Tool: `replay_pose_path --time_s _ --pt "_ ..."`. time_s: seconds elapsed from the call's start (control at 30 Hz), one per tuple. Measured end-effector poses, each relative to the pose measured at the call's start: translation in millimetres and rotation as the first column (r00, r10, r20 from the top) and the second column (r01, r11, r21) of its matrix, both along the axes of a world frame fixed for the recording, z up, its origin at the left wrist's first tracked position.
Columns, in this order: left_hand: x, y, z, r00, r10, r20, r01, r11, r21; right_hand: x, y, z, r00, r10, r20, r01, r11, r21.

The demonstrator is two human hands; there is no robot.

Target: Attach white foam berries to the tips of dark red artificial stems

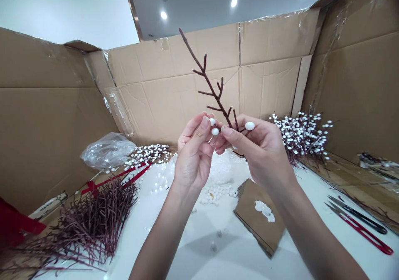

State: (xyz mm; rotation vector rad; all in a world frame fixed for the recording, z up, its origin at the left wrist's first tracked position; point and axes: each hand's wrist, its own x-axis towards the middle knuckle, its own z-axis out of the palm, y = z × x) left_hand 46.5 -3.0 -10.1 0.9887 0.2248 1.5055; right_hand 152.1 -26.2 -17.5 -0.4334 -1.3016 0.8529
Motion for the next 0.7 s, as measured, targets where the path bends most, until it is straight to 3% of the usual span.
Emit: replay_pose_path --time_s 0.37,0.7 --pt "4.8 1.4 -2.4 0.997 0.074 -0.018 -0.073 0.996 0.056 -0.7 -4.0 1.5 0.982 -0.163 0.096 0.163 0.987 0.012" --pt "5.2 1.9 -1.9 1.000 0.028 0.001 -0.028 0.999 0.026 0.2 -3.3 2.8 0.984 -0.160 0.083 0.161 0.987 -0.004"
